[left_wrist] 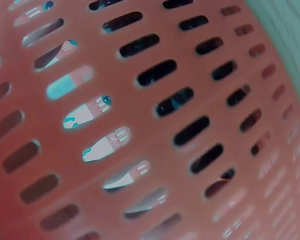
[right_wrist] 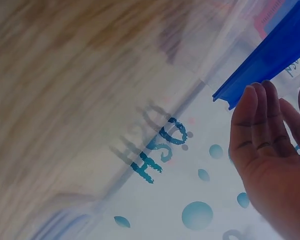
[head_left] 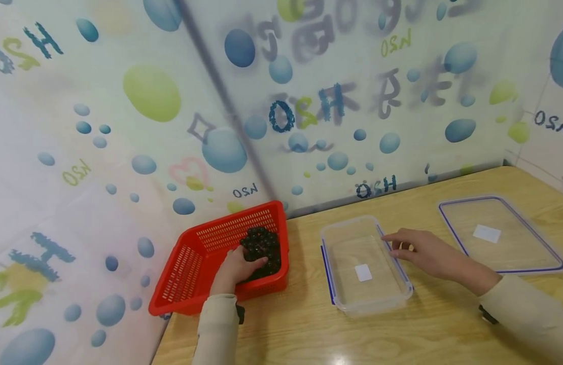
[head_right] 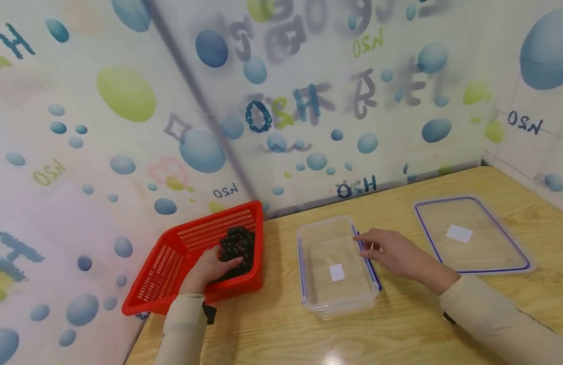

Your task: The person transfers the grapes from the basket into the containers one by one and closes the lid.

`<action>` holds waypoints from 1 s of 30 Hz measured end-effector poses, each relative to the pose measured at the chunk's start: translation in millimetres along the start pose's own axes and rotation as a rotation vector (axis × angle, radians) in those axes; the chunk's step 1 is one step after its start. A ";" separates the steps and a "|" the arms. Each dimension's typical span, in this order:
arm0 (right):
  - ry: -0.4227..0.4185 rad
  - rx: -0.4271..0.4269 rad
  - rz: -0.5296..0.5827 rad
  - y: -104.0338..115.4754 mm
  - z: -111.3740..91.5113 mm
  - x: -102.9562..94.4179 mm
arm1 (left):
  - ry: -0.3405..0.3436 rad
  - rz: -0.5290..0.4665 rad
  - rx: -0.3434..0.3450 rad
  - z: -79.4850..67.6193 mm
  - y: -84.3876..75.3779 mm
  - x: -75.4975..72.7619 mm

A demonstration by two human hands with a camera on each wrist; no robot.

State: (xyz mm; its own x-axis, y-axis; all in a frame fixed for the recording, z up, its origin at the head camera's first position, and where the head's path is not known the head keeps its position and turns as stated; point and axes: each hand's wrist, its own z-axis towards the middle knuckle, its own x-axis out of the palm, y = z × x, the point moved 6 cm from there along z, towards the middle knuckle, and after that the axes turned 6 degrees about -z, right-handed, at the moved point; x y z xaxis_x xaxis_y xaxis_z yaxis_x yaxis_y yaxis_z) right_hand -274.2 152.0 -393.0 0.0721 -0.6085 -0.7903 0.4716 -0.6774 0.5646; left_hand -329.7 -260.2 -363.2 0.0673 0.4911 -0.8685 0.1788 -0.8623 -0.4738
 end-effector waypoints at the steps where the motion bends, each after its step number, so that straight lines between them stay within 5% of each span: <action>1: -0.004 -0.005 -0.001 0.1 0.0 -0.3 | 0.007 -0.014 0.000 0.5 0.5 0.1; 14: -0.007 -0.024 0.016 2.4 -0.1 -0.7 | 0.196 -0.063 0.015 4.1 3.9 3.4; 21: 0.000 -0.023 0.018 2.4 -0.3 0.4 | 0.201 -0.060 -0.058 5.0 7.2 3.3; 30: -0.005 -0.021 0.016 2.0 -0.7 -0.5 | 0.193 -0.127 0.030 10.8 19.9 1.2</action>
State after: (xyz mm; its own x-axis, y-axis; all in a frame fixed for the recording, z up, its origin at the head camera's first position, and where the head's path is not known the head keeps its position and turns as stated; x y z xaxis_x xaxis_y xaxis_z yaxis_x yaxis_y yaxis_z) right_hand -272.6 151.3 -391.7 0.0756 -0.6213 -0.7799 0.4888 -0.6586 0.5721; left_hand -336.7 -278.1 -375.2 0.2333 0.6079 -0.7590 0.1687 -0.7940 -0.5841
